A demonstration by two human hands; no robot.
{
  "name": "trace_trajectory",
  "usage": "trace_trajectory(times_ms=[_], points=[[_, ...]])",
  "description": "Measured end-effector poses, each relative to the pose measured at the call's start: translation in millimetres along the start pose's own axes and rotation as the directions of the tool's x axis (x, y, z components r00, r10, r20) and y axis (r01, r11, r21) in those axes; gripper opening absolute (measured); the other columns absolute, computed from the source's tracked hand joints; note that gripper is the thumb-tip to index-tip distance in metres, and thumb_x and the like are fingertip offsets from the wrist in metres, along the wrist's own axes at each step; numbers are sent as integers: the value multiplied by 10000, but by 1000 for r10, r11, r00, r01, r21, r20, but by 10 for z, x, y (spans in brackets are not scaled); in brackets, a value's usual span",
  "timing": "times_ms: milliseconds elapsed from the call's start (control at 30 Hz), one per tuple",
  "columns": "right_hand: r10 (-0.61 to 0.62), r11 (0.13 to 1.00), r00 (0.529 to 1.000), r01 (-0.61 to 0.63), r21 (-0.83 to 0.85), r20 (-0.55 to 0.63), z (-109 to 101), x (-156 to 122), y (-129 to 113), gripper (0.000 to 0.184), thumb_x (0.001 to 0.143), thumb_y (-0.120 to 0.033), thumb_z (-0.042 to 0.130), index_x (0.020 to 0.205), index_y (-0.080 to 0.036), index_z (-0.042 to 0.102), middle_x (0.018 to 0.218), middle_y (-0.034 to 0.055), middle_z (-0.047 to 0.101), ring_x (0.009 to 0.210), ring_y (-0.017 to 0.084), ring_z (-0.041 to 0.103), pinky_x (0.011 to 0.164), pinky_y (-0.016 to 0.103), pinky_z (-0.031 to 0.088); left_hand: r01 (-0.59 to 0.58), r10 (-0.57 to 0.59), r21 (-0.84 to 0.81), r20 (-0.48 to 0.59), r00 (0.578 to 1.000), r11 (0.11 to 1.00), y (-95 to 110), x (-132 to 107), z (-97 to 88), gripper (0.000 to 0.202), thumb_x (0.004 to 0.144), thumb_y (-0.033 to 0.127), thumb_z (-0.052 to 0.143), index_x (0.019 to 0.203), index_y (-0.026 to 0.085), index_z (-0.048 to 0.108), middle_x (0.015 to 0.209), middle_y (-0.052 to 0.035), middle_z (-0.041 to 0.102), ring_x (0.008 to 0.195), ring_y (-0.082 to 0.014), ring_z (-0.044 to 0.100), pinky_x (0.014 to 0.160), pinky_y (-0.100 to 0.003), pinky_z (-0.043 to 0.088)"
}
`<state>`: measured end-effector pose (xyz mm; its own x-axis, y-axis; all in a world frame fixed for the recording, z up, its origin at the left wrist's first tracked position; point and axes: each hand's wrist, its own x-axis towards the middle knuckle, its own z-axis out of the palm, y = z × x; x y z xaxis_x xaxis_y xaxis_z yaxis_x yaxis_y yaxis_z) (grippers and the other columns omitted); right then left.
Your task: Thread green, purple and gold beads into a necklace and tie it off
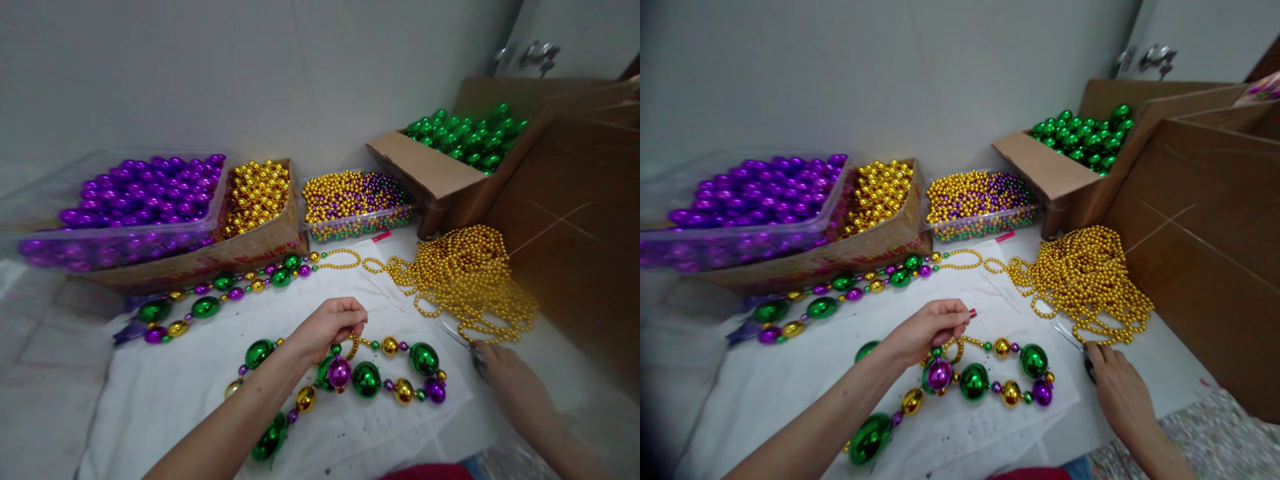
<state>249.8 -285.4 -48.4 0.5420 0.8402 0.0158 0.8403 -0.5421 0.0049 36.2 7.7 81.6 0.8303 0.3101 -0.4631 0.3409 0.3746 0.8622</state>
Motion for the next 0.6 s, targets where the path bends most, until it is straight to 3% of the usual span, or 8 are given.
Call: trace_trajectory(times_ms=[100, 200, 267, 333, 367, 400, 500, 600], points=[[64, 997, 995, -67, 33, 82, -14, -64, 81, 368, 815, -178, 388, 1151, -158, 536, 968, 124, 570, 742, 221, 567, 680, 354, 445, 10, -10, -17, -8, 1000, 1000, -3, -16, -29, 230, 738, 290, 602, 780, 86, 505, 623, 5, 512, 392, 6, 249, 400, -168, 65], [146, 942, 976, -187, 278, 163, -73, -204, 270, 426, 819, -309, 415, 1210, -163, 498, 1122, 128, 539, 780, 227, 592, 745, 382, 465, 12, -13, -36, -27, 1000, 999, 3, -37, -46, 239, 739, 300, 608, 768, 88, 501, 625, 9, 505, 392, 10, 244, 402, -167, 59], [173, 777, 949, -295, 556, 262, -210, -267, 322, 490, 770, -446, 518, 1184, -184, 512, 1115, 118, 557, 913, 243, 593, 789, 339, 478, 11, -13, -55, -26, 1000, 998, 2, -44, -59, 237, 740, 295, 612, 767, 87, 503, 630, 9, 504, 392, 11, 244, 402, -168, 55], [161, 551, 901, -420, 721, 402, -429, -275, 228, 608, 705, -580, 573, 1174, -197, 526, 933, 108, 600, 830, 243, 601, 686, 316, 485, 13, -15, -72, -21, 1000, 997, -6, -42, -74, 233, 742, 288, 616, 766, 85, 505, 627, 8, 503, 389, 12, 243, 401, -168, 51], [95, 478, 867, -470, 742, 489, -552, -257, 126, 670, 664, -648, 584, 1158, -197, 539, 818, 98, 587, 712, 229, 582, 611, 315, 468, 15, -17, -78, -21, 1000, 997, -11, -40, -82, 231, 743, 286, 618, 767, 85, 505, 623, 8, 501, 389, 12, 244, 402, -168, 51], [-23, 398, 823, -513, 760, 567, -669, -227, -4, 703, 658, -689, 577, 1161, -200, 541, 825, 102, 583, 695, 218, 571, 608, 312, 456, 17, -19, -82, -23, 1000, 996, -17, -39, -89, 231, 744, 286, 619, 768, 86, 505, 621, 8, 500, 389, 11, 244, 402, -166, 53], [-264, 90, 804, -530, 843, 533, -888, -81, -441, 724, 689, -772, 486, 1083, -170, 567, 750, 92, 541, 639, 179, 509, 614, 303, 420, 13, -16, -86, -27, 1000, 996, -29, -42, -104, 230, 749, 289, 617, 767, 91, 501, 622, 7, 504, 389, 9, 239, 404, -167, 59], [-432, -91, 778, -541, 836, 456, -874, 125, -767, 642, 793, -704, 437, 1110, -150, 507, 725, 59, 496, 616, 132, 460, 613, 267, 376, 4, -6, -82, -22, 1000, 997, -32, -60, -107, 235, 757, 298, 614, 757, 94, 498, 625, 4, 509, 386, 8, 233, 404, -176, 55]])
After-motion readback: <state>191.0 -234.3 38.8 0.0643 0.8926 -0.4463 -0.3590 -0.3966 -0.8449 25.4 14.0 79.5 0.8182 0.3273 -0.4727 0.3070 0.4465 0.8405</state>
